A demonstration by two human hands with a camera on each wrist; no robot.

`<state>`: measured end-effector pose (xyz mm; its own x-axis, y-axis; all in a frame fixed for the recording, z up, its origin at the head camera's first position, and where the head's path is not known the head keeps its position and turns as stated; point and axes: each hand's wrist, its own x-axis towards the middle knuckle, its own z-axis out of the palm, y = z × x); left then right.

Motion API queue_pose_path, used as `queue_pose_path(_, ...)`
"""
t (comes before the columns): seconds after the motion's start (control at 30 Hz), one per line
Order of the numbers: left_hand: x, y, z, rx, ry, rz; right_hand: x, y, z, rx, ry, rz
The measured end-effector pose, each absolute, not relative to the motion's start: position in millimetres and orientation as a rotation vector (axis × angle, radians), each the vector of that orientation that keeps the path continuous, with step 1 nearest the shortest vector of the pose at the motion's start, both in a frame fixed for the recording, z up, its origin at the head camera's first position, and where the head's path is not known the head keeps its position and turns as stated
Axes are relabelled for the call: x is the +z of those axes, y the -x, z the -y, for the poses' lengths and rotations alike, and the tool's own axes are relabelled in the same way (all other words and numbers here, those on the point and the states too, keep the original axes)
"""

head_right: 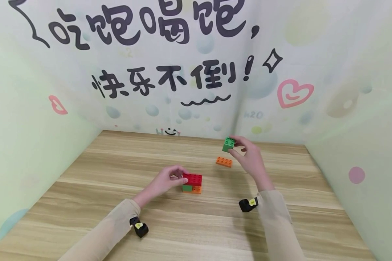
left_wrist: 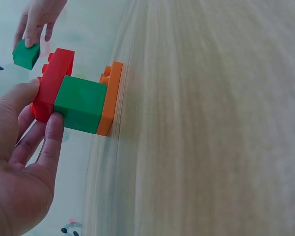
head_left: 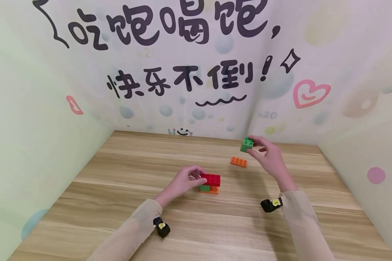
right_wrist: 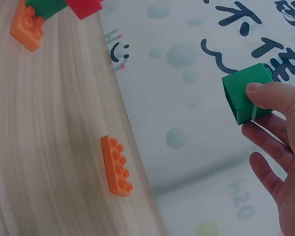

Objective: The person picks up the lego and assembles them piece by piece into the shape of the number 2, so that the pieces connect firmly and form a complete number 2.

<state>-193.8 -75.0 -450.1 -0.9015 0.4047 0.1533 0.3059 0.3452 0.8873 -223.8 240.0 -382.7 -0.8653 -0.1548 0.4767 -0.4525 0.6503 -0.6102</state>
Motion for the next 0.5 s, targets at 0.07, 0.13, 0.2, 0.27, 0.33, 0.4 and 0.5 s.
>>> queue_pose_path(0.07, -450.1, 194.0, 75.5, 1.611, -0.662, -2.5, -380.2, 223.3, -236.4, 1.069, -0.494, 2.486)
queue_pose_path(0.13, -450.0, 194.0, 75.5, 1.608, -0.659, -2.501, -378.3, 222.8, -233.1, 1.062, -0.505, 2.483)
queue_pose_path(0.2, -449.3, 193.5, 75.6, 1.601, -0.657, -2.505, -377.0, 222.0, -230.1, 1.062, -0.518, 2.48)
queue_pose_path(0.27, -448.8, 193.1, 75.5, 1.6, -0.654, -2.506, -375.9, 220.9, -227.1, 1.06, -0.53, 2.477)
queue_pose_path(0.33, -449.0, 193.1, 75.4, 1.603, -0.659, -2.504, -375.0, 219.8, -224.1, 1.066, -0.545, 2.476)
queue_pose_path(0.4, -449.0, 193.1, 75.3, 1.61, -0.663, -2.504, -374.0, 218.8, -220.9, 1.073, -0.561, 2.476)
queue_pose_path(0.5, -450.5, 193.6, 74.9, 1.615, -0.668, -2.506, -371.7, 216.6, -216.1, 1.088, -0.581, 2.48)
